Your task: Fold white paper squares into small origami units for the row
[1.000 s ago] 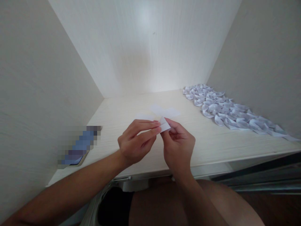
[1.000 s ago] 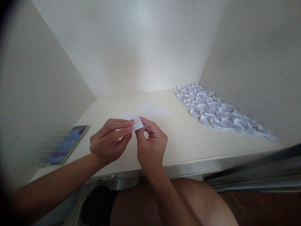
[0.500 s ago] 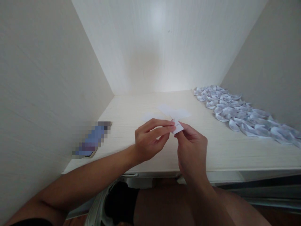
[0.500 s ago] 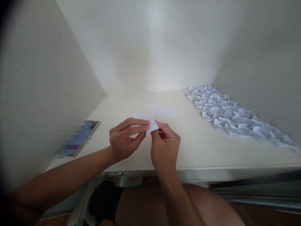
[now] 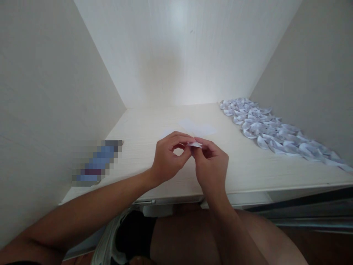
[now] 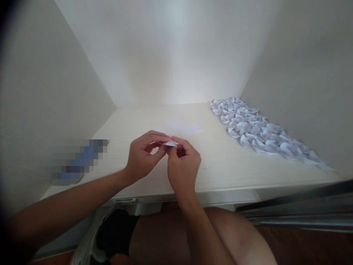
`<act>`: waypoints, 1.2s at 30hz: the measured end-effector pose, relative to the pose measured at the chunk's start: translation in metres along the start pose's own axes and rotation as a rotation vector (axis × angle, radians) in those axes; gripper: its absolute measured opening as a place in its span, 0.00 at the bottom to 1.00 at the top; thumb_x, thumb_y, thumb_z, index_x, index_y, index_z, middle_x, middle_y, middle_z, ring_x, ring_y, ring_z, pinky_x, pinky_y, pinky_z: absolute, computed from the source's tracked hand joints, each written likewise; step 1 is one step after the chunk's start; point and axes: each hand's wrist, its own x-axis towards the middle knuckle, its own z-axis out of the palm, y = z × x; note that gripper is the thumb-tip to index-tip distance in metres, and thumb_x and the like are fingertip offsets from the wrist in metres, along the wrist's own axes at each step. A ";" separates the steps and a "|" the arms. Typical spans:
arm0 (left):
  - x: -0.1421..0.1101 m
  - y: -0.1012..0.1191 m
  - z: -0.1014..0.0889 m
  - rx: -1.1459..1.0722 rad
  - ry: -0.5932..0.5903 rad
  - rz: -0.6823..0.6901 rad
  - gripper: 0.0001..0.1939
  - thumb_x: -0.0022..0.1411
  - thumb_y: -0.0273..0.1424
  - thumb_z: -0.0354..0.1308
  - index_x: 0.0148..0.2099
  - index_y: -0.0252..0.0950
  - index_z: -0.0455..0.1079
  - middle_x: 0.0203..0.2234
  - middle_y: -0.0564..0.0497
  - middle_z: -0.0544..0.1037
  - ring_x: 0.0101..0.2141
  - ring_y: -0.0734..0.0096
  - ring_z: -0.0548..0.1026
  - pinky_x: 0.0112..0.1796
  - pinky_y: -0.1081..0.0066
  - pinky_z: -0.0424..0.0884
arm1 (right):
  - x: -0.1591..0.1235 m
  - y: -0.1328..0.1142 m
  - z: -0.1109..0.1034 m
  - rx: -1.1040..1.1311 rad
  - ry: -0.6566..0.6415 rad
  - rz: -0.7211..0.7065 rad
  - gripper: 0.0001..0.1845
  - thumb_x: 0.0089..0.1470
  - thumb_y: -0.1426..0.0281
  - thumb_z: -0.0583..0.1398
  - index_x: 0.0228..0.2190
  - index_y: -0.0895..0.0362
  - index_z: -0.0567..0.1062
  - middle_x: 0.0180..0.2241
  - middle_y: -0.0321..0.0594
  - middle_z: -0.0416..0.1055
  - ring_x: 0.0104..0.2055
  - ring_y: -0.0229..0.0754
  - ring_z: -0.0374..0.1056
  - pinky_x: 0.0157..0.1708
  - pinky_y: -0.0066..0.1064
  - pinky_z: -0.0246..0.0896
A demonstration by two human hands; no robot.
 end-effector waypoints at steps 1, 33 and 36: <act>-0.001 -0.003 0.001 -0.047 -0.012 -0.062 0.10 0.61 0.19 0.63 0.42 0.36 0.80 0.38 0.47 0.83 0.37 0.71 0.82 0.35 0.72 0.82 | 0.000 0.002 0.001 0.065 -0.011 0.060 0.12 0.49 0.67 0.68 0.37 0.57 0.85 0.24 0.35 0.76 0.26 0.38 0.69 0.28 0.32 0.64; 0.015 -0.010 -0.017 0.078 -0.324 0.344 0.12 0.65 0.31 0.69 0.51 0.42 0.80 0.42 0.46 0.86 0.42 0.68 0.82 0.43 0.66 0.79 | 0.020 -0.003 -0.034 0.600 -0.496 0.648 0.15 0.35 0.73 0.75 0.28 0.58 0.78 0.25 0.29 0.68 0.24 0.29 0.56 0.21 0.21 0.50; 0.015 -0.007 -0.016 0.065 -0.323 0.356 0.12 0.65 0.31 0.69 0.51 0.41 0.80 0.42 0.46 0.86 0.40 0.69 0.82 0.42 0.68 0.80 | 0.020 -0.005 -0.037 0.597 -0.543 0.647 0.16 0.35 0.73 0.76 0.29 0.58 0.79 0.25 0.29 0.69 0.24 0.28 0.57 0.22 0.21 0.52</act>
